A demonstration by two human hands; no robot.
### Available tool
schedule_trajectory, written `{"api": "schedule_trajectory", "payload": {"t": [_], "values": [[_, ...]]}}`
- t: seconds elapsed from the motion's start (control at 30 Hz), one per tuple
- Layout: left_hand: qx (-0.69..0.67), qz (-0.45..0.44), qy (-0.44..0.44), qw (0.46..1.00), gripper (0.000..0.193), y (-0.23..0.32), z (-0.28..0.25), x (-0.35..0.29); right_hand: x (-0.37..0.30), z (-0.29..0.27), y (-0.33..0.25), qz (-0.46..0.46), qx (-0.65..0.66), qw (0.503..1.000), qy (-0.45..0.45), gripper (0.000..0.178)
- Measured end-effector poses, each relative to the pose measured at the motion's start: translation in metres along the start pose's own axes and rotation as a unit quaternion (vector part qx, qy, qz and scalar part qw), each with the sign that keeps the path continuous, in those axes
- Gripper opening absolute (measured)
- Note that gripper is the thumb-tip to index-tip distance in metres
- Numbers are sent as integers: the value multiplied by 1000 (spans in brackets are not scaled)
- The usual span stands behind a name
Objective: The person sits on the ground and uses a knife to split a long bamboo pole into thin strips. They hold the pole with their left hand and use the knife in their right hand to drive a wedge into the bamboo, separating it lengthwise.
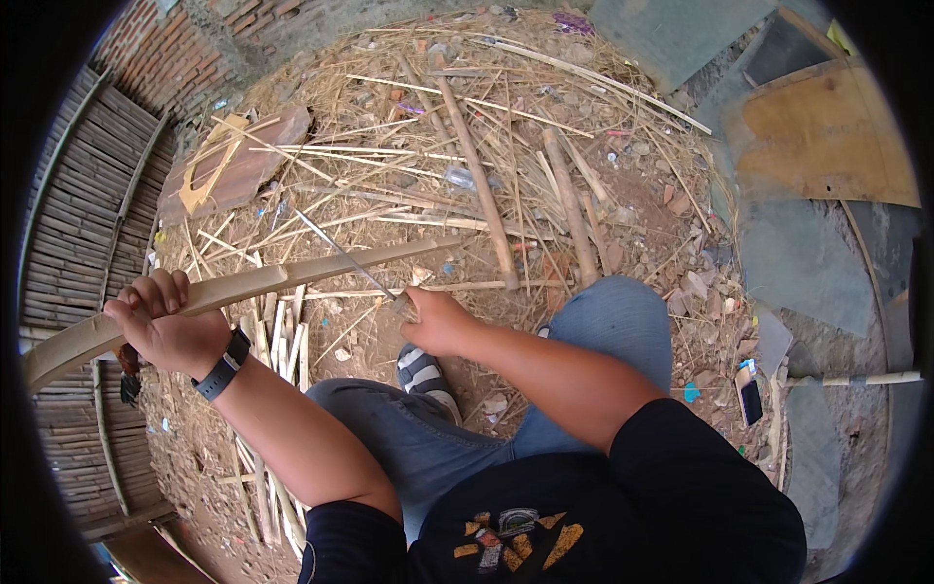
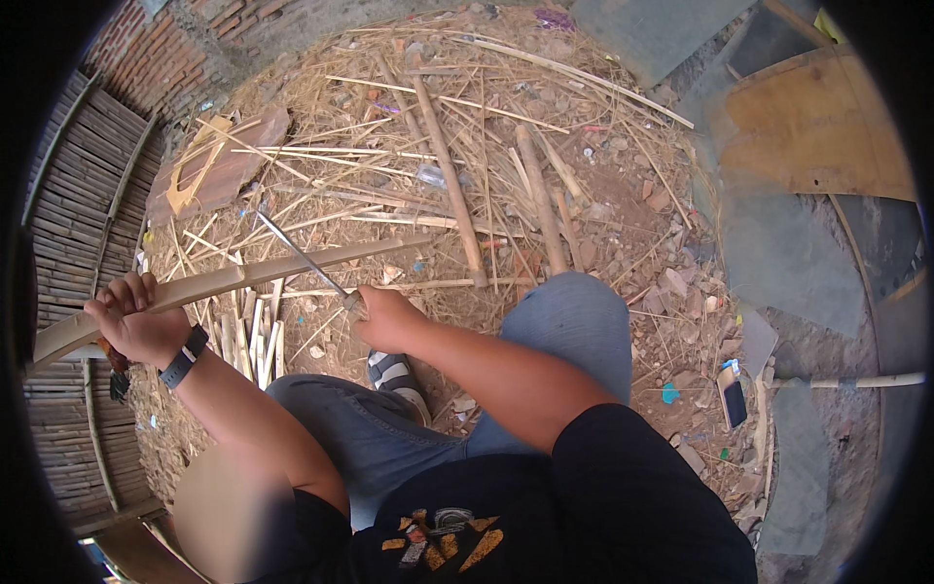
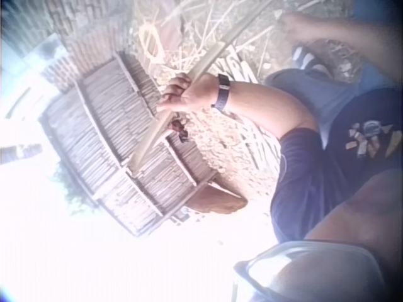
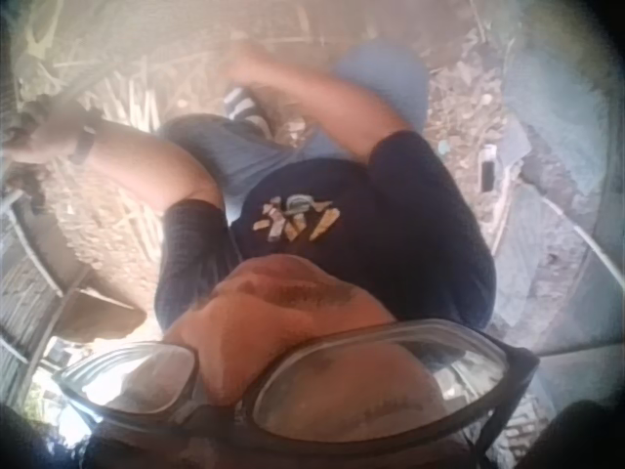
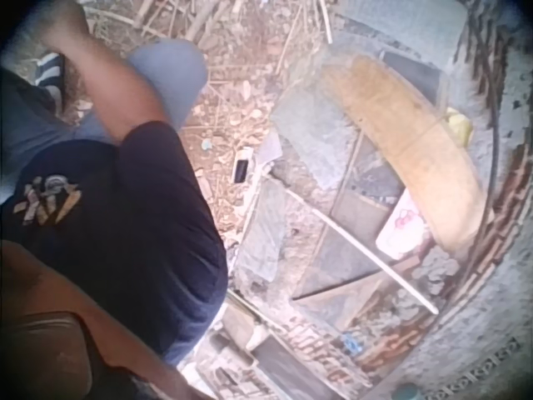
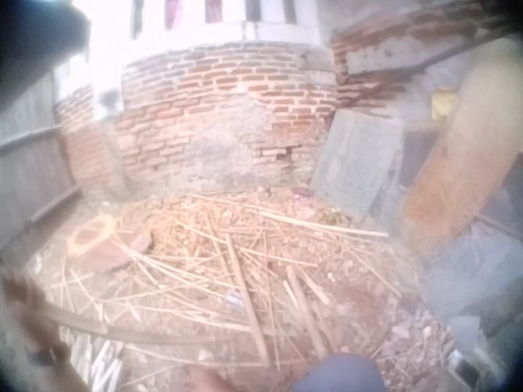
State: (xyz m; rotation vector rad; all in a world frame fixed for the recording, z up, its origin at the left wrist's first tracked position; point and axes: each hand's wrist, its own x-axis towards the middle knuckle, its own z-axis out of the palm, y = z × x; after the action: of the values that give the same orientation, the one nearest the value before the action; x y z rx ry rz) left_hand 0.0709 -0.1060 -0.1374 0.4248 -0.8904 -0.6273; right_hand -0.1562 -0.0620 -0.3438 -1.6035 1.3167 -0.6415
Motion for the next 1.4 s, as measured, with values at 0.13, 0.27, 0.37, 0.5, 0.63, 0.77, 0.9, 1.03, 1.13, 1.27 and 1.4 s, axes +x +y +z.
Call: {"api": "schedule_trajectory", "payload": {"t": [0.13,0.27,0.37,0.5,0.63,0.77,0.9,1.03,1.13,1.27,1.4], "values": [[19,13,25,999,33,-3,24,-5,8,0,7,-5,-24,1000,17,44],[14,5,-8,1000,35,-2,10,-3,11,-2,22,51,-27,997,47,41],[16,9,-25,1000,35,-3,14,-6,0,-3,-7,-19,-45,998,28,40],[26,10,-32,999,36,-1,29,-12,9,-10,1,59,1,998,-7,37],[23,7,-31,999,36,-2,22,-7,17,-4,31,106,-11,994,16,38],[31,14,-40,999,36,-1,23,-9,-4,-7,-22,24,10,1000,-2,36],[36,9,-29,999,36,-2,32,-13,7,-6,8,59,-16,998,35,44],[32,3,-8,999,37,-5,25,-9,13,-2,42,129,-6,991,47,41],[29,4,-11,1000,37,1,16,-3,1,4,-6,45,19,998,26,39],[30,-8,-33,999,37,-1,18,-5,2,0,-1,-1,-17,999,27,38],[18,-8,-12,1000,37,-4,17,-4,17,5,35,164,-7,985,55,42]]}}
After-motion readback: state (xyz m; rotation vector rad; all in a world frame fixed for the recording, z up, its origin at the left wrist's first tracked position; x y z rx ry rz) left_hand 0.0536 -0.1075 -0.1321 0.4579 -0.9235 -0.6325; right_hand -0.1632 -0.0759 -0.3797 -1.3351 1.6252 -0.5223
